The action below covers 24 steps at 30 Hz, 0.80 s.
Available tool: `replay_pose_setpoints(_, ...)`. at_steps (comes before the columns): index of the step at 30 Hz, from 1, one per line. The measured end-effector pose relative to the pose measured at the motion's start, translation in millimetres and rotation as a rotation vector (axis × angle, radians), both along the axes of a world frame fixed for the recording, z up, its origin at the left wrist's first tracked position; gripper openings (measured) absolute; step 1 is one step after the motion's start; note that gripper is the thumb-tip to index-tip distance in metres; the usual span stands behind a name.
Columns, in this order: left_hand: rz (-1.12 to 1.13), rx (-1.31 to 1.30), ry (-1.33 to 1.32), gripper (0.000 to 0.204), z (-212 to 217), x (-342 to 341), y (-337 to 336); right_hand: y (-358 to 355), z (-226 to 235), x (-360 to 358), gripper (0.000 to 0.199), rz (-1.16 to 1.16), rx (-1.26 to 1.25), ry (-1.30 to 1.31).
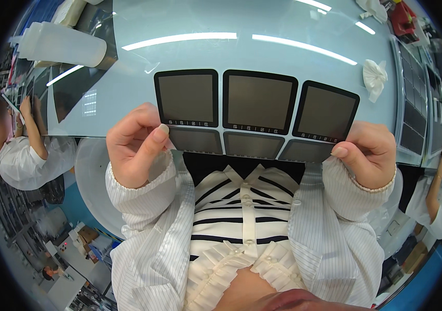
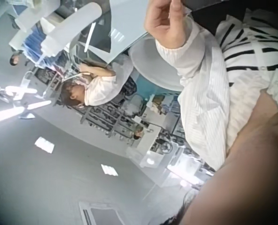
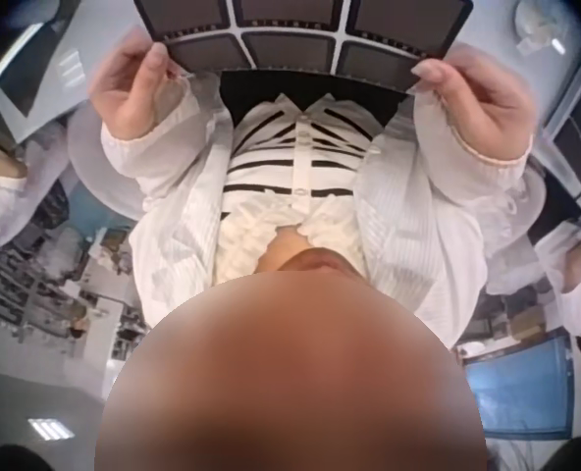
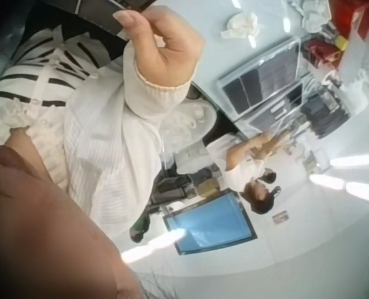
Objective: The recorder is cleaning and inspecting small solar cell panels using a white cloth at a workstation.
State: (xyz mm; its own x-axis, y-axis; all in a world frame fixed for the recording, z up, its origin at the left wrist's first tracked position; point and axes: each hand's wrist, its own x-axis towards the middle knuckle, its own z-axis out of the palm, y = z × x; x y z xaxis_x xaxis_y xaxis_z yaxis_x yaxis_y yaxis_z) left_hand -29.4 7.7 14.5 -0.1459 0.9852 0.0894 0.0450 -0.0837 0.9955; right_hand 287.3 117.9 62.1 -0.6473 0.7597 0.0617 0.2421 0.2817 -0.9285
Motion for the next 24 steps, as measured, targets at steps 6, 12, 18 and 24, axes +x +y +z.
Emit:
replay_pose_setpoints(6,0.013,0.005,-0.002,0.012,3,1,1,0,2,0,0.011,-0.004,0.026,-0.003)
replay_pose_setpoints(12,0.011,0.018,-0.032,0.011,-3,3,-1,-2,0,3,0.016,-0.018,0.044,0.007)
replay_pose_setpoints(18,0.068,0.052,-0.033,0.01,-2,7,1,-7,-3,0,0.015,-0.075,0.059,0.06)
replay_pose_setpoints(24,0.111,0.052,-0.064,0.009,0,8,-1,-8,-10,-5,0.015,-0.146,0.009,0.183)
